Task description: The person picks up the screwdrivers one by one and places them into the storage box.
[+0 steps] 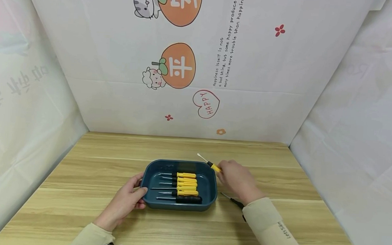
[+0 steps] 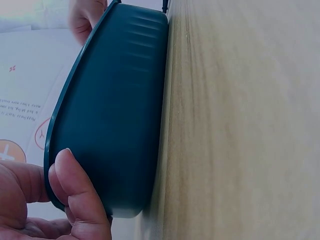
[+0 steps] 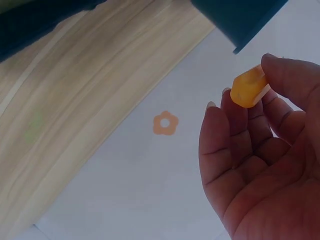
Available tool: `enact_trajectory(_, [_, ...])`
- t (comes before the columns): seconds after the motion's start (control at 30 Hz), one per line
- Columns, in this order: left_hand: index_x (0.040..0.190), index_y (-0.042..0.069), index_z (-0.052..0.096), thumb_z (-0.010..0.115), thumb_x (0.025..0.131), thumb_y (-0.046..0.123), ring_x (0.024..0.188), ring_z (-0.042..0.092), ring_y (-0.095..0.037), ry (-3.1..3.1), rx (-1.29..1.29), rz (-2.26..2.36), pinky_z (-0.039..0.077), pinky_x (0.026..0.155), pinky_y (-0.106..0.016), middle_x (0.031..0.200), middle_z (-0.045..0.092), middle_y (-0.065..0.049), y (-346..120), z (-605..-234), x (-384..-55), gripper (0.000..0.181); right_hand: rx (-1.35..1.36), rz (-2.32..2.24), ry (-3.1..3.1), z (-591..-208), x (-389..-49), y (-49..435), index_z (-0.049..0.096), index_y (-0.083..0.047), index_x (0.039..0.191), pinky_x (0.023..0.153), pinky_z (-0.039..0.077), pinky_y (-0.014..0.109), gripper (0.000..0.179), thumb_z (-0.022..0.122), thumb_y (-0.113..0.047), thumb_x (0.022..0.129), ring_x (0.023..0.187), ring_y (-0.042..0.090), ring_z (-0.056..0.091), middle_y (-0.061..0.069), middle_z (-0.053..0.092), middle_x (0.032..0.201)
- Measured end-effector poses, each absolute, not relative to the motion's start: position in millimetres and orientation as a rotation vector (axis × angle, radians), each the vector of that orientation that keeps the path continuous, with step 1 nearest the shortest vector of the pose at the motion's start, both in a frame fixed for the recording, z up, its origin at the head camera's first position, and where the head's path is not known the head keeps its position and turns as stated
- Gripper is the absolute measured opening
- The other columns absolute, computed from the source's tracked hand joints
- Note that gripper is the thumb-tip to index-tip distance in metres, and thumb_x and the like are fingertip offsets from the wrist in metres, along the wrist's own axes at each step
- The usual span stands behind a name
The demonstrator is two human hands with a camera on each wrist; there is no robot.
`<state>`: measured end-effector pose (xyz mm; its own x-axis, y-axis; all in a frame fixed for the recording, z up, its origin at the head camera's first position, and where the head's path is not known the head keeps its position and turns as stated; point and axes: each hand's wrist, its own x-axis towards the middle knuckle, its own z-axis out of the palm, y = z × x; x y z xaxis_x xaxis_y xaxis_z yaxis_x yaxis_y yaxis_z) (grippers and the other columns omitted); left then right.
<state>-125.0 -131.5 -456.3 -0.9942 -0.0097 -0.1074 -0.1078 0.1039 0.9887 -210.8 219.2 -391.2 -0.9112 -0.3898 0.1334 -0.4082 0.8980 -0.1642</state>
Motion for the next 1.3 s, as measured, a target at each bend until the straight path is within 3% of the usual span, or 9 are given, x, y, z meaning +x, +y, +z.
enact_trajectory(0.6, [0.160, 0.009, 0.037, 0.055, 0.103, 0.011, 0.074, 0.060, -0.021, 2.285, -0.116, 2.044, 0.059, 0.061, -0.030, 0.146, 0.048, -0.022, -131, -457, -125, 0.060, 0.769, 0.274, -2.943, -395, -200, 192, 0.074, -0.009, 0.114, 0.079, 0.059, 0.037, 0.021, 0.072, -0.023, 0.098, 0.080, 0.013, 0.060, 0.003, 0.071, 0.100])
enact_trajectory(0.9, [0.160, 0.009, 0.037, 0.056, 0.103, 0.011, 0.073, 0.059, -0.021, 2.284, -0.116, 2.059, 0.058, 0.059, -0.030, 0.145, 0.048, -0.021, -130, -458, -124, 0.060, 0.898, 0.249, -2.907, -395, -193, 180, 0.075, -0.009, 0.108, 0.069, 0.055, 0.031, 0.016, 0.075, -0.021, 0.097, 0.072, 0.008, 0.055, -0.001, 0.069, 0.091])
enact_trajectory(1.3, [0.160, 0.010, 0.038, 0.056, 0.103, 0.011, 0.074, 0.059, -0.020, 2.275, -0.115, 2.070, 0.058, 0.059, -0.029, 0.144, 0.048, -0.021, -129, -456, -122, 0.059, 1.000, 0.206, -2.933, -397, -189, 172, 0.077, -0.014, 0.112, 0.077, 0.059, 0.033, 0.017, 0.074, -0.023, 0.097, 0.082, 0.010, 0.061, -0.002, 0.073, 0.100])
